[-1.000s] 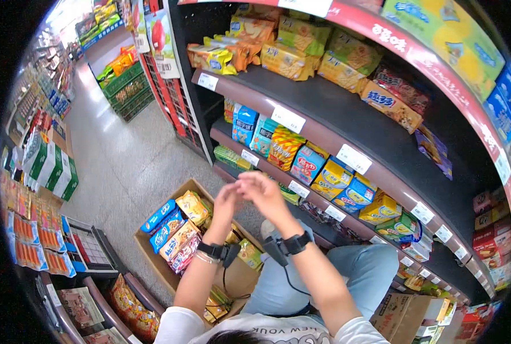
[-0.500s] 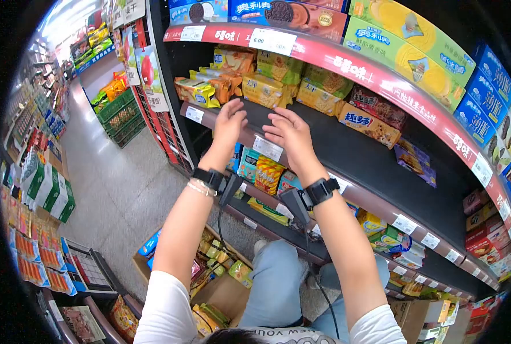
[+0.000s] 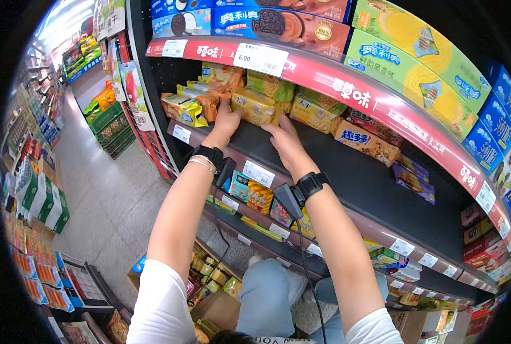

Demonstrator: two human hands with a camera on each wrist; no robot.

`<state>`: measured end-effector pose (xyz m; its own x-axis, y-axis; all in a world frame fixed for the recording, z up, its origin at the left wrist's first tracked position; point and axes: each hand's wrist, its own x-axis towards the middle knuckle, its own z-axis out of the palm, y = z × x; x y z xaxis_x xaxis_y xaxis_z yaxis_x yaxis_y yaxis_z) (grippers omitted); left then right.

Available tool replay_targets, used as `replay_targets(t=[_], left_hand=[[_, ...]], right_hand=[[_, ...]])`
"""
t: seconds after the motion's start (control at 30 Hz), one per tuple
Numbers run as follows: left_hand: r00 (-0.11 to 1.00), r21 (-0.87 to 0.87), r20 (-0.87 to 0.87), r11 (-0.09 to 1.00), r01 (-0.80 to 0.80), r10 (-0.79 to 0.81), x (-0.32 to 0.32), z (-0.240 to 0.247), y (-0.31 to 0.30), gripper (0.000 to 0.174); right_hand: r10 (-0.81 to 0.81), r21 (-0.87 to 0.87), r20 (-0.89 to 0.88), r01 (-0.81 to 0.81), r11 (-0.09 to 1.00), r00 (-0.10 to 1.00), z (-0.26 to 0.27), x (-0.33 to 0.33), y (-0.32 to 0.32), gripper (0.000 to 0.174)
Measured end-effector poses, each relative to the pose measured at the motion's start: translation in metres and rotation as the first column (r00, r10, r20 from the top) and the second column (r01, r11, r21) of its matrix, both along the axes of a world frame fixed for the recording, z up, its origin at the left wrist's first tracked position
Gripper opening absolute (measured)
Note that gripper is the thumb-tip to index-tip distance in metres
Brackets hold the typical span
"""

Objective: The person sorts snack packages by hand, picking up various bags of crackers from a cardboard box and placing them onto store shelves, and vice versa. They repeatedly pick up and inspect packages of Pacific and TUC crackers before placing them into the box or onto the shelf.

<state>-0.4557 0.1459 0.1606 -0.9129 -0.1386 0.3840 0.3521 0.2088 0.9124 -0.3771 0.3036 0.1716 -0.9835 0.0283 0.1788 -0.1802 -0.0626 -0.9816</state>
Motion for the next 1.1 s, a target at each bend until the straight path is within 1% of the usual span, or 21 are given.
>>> replay_targets(t=[0.07,0.17,0.27,0.33,0.37,0.43,0.47,0.53,0.57,0.63,0.67,0.7,0.73,0.77,0.87,0.9,0.97,1.0,1.07,1.1], left_hand=[[0.997,-0.034,-0.068,0.999,0.022,-0.024,-0.025,-0.017,-0.005,0.05],[1.0,0.085,0.016,0.996,0.002,-0.003,0.001,0.004,0.003,0.047],[0.998,0.068,0.058,0.997,0.021,-0.025,-0.015,-0.01,0.0,0.045],[0.996,0.087,0.064,0.995,0.056,-0.062,-0.014,-0.008,0.001,0.046],[0.994,0.098,0.068,0.992,0.075,-0.082,-0.013,-0.006,0.001,0.047],[0.988,0.204,0.069,0.971,0.124,-0.141,-0.01,-0.003,0.002,0.046],[0.983,0.257,0.066,0.955,0.147,-0.169,-0.009,-0.002,0.001,0.045],[0.979,0.254,0.137,0.961,0.11,-0.148,-0.012,-0.003,-0.001,0.044],[0.975,0.25,0.173,0.964,0.091,-0.137,-0.012,-0.005,-0.002,0.043],[0.983,0.157,0.097,0.978,0.138,-0.154,-0.008,-0.003,0.0,0.043],[0.984,0.109,0.059,0.981,0.16,-0.167,-0.006,-0.002,0.001,0.043],[0.981,0.079,0.08,0.982,0.172,-0.178,-0.008,-0.004,0.0,0.043],[0.977,0.05,0.102,0.982,0.183,-0.187,-0.009,-0.005,-0.002,0.042],[0.973,0.023,0.125,0.981,0.193,-0.195,-0.01,-0.008,-0.003,0.042],[0.995,-0.166,0.083,0.984,0.067,-0.054,-0.003,-0.009,-0.002,0.042],[0.99,-0.14,0.052,0.98,0.141,-0.135,-0.003,-0.01,-0.002,0.042],[0.957,-0.093,-0.016,0.954,0.286,-0.289,-0.003,-0.014,-0.001,0.042],[0.965,-0.085,-0.008,0.961,0.262,-0.263,-0.004,-0.016,-0.001,0.044],[0.977,-0.075,0.014,0.974,0.213,-0.213,-0.004,-0.019,-0.001,0.046],[0.982,-0.076,-0.005,0.979,0.189,-0.19,0.001,-0.018,-0.001,0.047]], right_hand=[[0.018,0.021,-0.007,-0.018,1.0,1.0,0.001,-0.002,0.001,0.076],[0.039,0.016,0.022,-0.039,0.999,0.999,0.015,0.01,-0.002,0.075],[0.055,0.043,0.043,-0.057,0.997,0.998,0.014,0.006,-0.001,0.073],[0.035,0.074,0.055,-0.039,0.996,0.998,0.012,0.005,-0.003,0.07],[0.053,0.059,0.048,-0.056,0.997,0.997,0.011,0.007,-0.002,0.068],[0.089,0.029,0.03,-0.09,0.996,0.996,0.02,0.017,-0.002,0.065],[0.153,0.042,0.047,-0.155,0.987,0.987,0.023,0.018,0.0,0.069],[0.279,0.061,0.081,-0.285,0.957,0.957,0.029,0.016,0.002,0.076],[0.211,0.077,0.077,-0.217,0.973,0.974,0.027,0.012,0.0,0.074],[0.07,0.109,0.067,-0.077,0.991,0.995,0.014,-0.003,-0.005,0.069],[-0.081,0.157,0.068,0.07,0.985,0.994,0.008,-0.01,-0.004,0.069],[-0.23,0.206,0.063,0.213,0.955,0.971,0.01,-0.01,-0.005,0.068],[-0.373,0.254,0.052,0.349,0.902,0.927,0.011,-0.009,-0.006,0.067],[-0.473,0.288,0.057,0.439,0.851,0.879,0.011,-0.005,-0.002,0.066],[-0.391,0.163,0.014,0.384,0.909,0.92,0.005,-0.004,0.01,0.062],[-0.225,0.036,0.003,0.224,0.974,0.974,0.001,-0.007,0.015,0.058],[-0.095,-0.002,-0.007,0.095,0.996,0.995,-0.005,-0.014,0.022,0.054],[-0.026,-0.021,-0.013,0.025,0.999,1.0,-0.005,-0.014,0.022,0.053],[0.014,-0.024,0.087,-0.012,1.0,0.996,0.012,0.005,0.019,0.05],[0.031,-0.027,0.137,-0.027,0.999,0.99,0.019,0.013,0.018,0.049]])
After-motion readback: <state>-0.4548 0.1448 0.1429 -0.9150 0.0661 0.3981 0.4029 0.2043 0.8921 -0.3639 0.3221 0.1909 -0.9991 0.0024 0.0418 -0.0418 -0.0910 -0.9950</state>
